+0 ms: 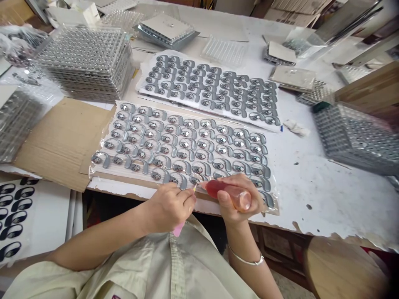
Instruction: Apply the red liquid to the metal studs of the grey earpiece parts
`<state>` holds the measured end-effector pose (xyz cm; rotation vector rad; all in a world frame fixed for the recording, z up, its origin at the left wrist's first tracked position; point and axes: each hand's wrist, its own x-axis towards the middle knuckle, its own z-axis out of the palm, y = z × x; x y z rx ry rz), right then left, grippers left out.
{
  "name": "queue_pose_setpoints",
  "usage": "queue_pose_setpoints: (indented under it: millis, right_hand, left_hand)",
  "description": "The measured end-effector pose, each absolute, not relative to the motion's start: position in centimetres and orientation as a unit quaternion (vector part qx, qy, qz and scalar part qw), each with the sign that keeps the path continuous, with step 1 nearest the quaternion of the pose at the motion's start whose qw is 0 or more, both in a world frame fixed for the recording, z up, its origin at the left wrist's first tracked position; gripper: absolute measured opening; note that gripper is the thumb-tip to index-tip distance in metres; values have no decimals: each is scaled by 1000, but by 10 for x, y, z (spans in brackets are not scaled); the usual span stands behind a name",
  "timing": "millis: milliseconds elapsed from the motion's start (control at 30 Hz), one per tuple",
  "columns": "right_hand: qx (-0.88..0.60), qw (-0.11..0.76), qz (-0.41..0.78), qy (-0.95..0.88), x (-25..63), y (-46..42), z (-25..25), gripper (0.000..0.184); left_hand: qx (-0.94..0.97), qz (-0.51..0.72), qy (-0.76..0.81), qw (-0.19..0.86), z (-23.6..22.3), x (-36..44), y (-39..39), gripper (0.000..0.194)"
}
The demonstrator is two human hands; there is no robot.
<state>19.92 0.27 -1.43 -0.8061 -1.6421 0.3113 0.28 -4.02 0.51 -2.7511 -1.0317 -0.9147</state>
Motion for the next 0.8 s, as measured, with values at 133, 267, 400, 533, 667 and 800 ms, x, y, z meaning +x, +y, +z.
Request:
queue_pose_setpoints:
  millis: [133, 267, 400, 533, 667, 800]
  right_hand:
    - [-348, 604, 122, -707, 199, 3, -15, 21]
    - [-352, 608, 114, -703, 199, 4, -16, 20]
    - [-348, 616, 99, -700, 198, 4, -15, 19]
    - [-352, 621, 90, -695, 198, 4, -14, 19]
    - [-356, 619, 91, -694, 197, 4, -13, 19]
    - [-346, 616, 89, -702, 198, 4, -14, 20]
  left_hand:
    - [-896, -289, -336, 42, 4, 5, -42, 21]
    - [-895, -289, -337, 46, 4, 5, -43, 19]
    - [-895, -291, -335, 43, 4, 5, -42, 17]
    - [-895, -291, -336, 38, 3, 6, -42, 18]
    - [-894, -290, -338, 40, 3, 6, -43, 20]
    - [-892, -295, -339, 41, 4, 6, -43, 19]
